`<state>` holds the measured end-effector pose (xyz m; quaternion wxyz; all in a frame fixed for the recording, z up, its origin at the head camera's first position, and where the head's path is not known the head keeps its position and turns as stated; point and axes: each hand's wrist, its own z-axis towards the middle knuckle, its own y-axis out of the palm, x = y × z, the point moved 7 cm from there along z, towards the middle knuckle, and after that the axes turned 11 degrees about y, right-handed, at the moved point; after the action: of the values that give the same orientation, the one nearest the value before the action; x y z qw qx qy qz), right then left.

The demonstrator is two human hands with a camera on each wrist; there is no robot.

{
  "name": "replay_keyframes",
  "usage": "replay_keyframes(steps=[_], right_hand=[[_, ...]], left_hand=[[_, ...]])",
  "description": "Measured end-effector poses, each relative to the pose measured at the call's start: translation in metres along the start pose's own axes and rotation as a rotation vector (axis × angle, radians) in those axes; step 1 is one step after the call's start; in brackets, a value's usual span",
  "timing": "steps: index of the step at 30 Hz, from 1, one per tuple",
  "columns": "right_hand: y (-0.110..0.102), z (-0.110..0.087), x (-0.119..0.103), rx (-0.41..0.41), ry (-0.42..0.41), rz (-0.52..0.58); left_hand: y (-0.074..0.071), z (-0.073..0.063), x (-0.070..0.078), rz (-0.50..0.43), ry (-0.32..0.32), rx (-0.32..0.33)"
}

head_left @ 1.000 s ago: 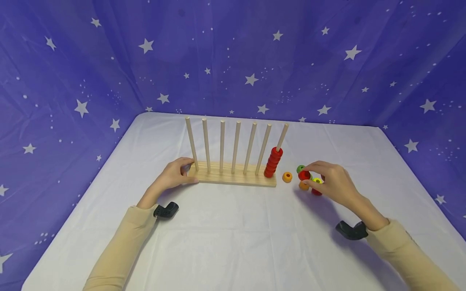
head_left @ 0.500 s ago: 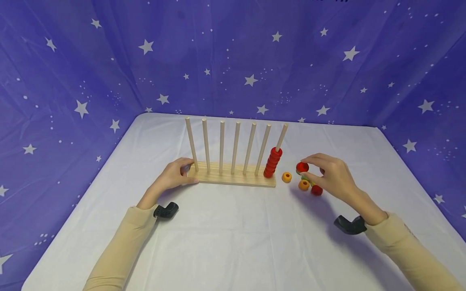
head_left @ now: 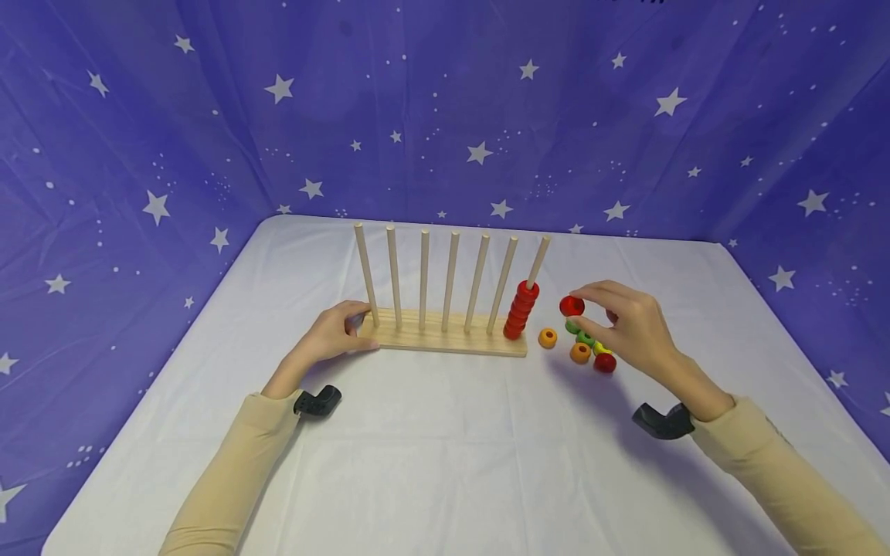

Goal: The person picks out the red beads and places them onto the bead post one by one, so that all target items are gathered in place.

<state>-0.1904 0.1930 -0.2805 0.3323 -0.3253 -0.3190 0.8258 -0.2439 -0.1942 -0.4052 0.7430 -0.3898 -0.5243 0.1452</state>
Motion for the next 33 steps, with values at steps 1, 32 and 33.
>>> replay_keyframes(steps=[1,32,33], right_hand=[[-0.001,0.001,-0.002,0.004,-0.001,0.0],[-0.032,0.045,-0.04,0.196,-0.096,0.058],[-0.033,0.046,-0.041,0.204,-0.098,0.068]], left_hand=[[0.0,0.0,0.0,-0.001,0.001,0.0],[0.0,0.001,0.0,-0.001,-0.018,-0.014],[0.0,0.001,0.0,-0.002,-0.018,-0.015]])
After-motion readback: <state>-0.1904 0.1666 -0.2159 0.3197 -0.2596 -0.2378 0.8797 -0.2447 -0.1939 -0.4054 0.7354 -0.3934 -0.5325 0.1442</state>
